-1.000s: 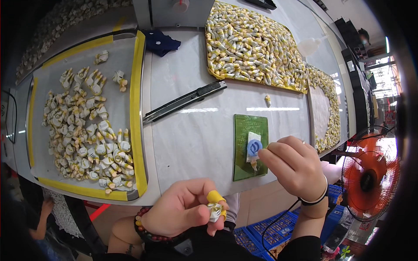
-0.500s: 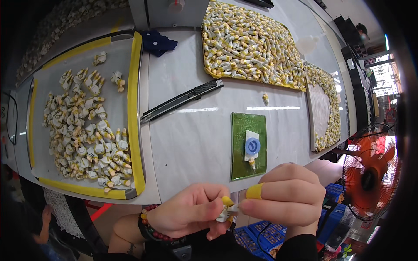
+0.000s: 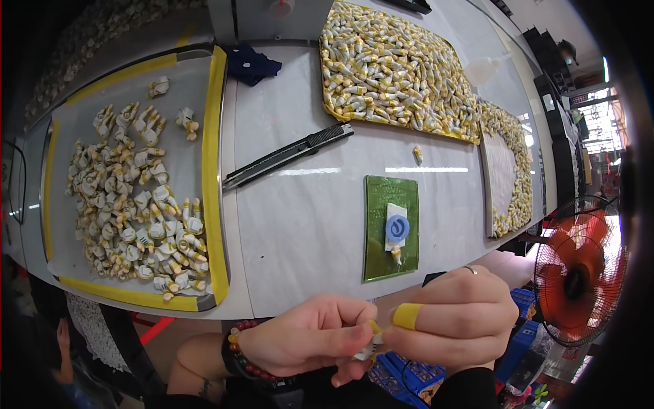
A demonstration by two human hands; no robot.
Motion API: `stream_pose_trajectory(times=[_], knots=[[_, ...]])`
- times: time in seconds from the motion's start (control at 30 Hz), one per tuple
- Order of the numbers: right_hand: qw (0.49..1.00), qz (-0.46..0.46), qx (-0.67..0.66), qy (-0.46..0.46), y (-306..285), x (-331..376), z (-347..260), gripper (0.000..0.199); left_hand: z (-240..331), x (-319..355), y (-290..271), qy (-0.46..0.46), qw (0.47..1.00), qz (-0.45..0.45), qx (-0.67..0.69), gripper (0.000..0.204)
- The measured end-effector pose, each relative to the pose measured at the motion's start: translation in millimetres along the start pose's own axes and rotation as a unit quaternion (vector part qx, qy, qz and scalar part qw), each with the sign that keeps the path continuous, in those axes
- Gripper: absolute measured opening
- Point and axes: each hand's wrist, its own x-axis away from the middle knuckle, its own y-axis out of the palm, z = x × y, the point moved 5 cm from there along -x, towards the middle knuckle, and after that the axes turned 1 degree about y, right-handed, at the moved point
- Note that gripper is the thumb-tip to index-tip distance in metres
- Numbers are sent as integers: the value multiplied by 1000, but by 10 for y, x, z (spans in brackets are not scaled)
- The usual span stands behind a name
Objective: The person repeatedly picks up small white and yellow corn-shaped objects from a tray, applies a small amount of adhesive from a tube, and attaches a yellow piece to the object. The person then places the assembled item onto a large board covered with similar objects. This process is repeated continuously throughout the video.
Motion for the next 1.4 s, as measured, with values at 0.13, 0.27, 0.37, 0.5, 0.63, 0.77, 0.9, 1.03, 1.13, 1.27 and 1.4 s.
stream_pose_trajectory(times=[0.13, 0.27, 0.37, 0.5, 0.63, 0.77, 0.9, 1.03, 1.13, 1.27, 1.4], knots=[[998, 22, 25, 49, -16, 22, -58, 8, -6, -9, 23, 1, 1000, -27, 7, 21], [998, 33, 21, 54, 10, 28, -29, 9, 5, 8, 10, 9, 999, -28, 17, 21], [999, 12, 11, 39, -16, 15, -50, 10, -10, -12, 20, 0, 999, -29, 24, 21], [1000, -7, -12, -14, 0, 27, -10, 15, -6, -27, 56, 4, 1000, -27, 1, 24], [998, -50, -30, 31, -4, 40, -23, 17, -21, -35, 30, 18, 999, -41, 0, 28], [998, -55, 7, -7, -9, 68, -35, 17, -26, -50, 36, 20, 999, -43, 4, 28], [997, -72, 17, -10, -54, 71, -47, 18, -24, -68, 57, 16, 999, -41, -2, 29], [996, -90, 4, -1, -79, 77, -35, 18, 4, -76, 79, 30, 999, -30, -30, 29], [997, -70, 10, -13, -66, 86, -29, 17, 36, -66, 72, 38, 997, -26, -66, 30], [998, -56, 12, 5, -82, 82, -41, 16, 63, -67, 61, 53, 994, -29, -92, 29], [998, 18, 6, 60, -32, 99, -46, 12, 100, -12, 26, 94, 984, 58, -138, 35]])
